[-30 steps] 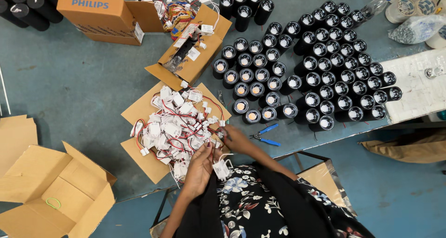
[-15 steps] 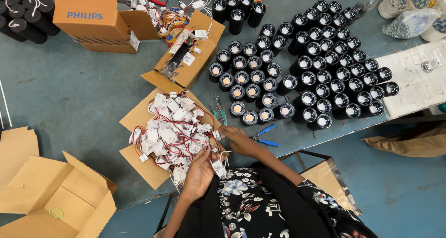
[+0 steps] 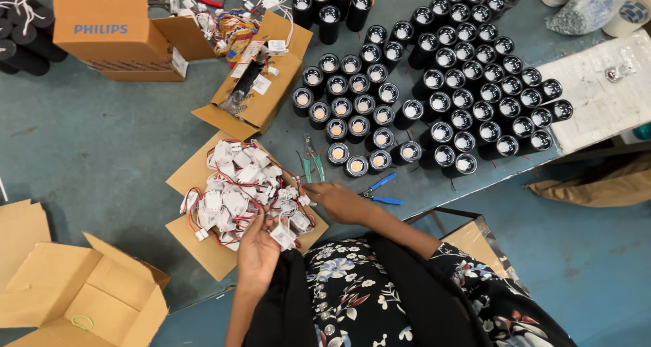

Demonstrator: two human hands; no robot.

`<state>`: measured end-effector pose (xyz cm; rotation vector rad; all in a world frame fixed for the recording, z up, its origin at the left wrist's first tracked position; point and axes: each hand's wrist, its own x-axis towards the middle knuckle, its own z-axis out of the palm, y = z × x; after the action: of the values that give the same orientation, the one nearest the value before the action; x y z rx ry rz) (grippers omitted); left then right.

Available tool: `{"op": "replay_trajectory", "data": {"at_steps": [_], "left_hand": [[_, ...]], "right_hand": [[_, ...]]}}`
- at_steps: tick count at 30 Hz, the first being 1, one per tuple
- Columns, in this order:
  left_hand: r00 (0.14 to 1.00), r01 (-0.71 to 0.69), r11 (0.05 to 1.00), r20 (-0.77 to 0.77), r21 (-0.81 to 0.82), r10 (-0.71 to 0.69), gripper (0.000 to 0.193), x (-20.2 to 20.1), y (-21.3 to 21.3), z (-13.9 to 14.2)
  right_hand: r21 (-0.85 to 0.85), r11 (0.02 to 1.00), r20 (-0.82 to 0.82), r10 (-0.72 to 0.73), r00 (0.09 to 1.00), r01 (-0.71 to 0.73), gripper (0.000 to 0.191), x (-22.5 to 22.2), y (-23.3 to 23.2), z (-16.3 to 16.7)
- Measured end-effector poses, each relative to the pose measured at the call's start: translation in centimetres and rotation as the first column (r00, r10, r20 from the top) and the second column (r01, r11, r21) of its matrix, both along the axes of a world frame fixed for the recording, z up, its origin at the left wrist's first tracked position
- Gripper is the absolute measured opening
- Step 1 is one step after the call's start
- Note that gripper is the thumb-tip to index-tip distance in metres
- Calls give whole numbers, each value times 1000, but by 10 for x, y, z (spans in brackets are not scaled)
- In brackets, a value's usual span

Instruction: The person sits at a factory workbench assembling LED bulb components. They pick white driver boards with red and black wires from a pile, use pliers to strip and twist the wire ends, connect the wires, and place the prepared drivers among rows of black bulb housings on the table.

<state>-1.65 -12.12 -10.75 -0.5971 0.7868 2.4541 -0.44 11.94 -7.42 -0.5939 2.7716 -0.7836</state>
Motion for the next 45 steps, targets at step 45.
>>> {"op": "replay_trajectory", "data": {"at_steps": [45], "left_hand": [[801,165,724,-337,-670,-495,29,-21,41,42]], "right_hand": [[-756,94,606,-270,748,647,17,20,26,-23]]}}
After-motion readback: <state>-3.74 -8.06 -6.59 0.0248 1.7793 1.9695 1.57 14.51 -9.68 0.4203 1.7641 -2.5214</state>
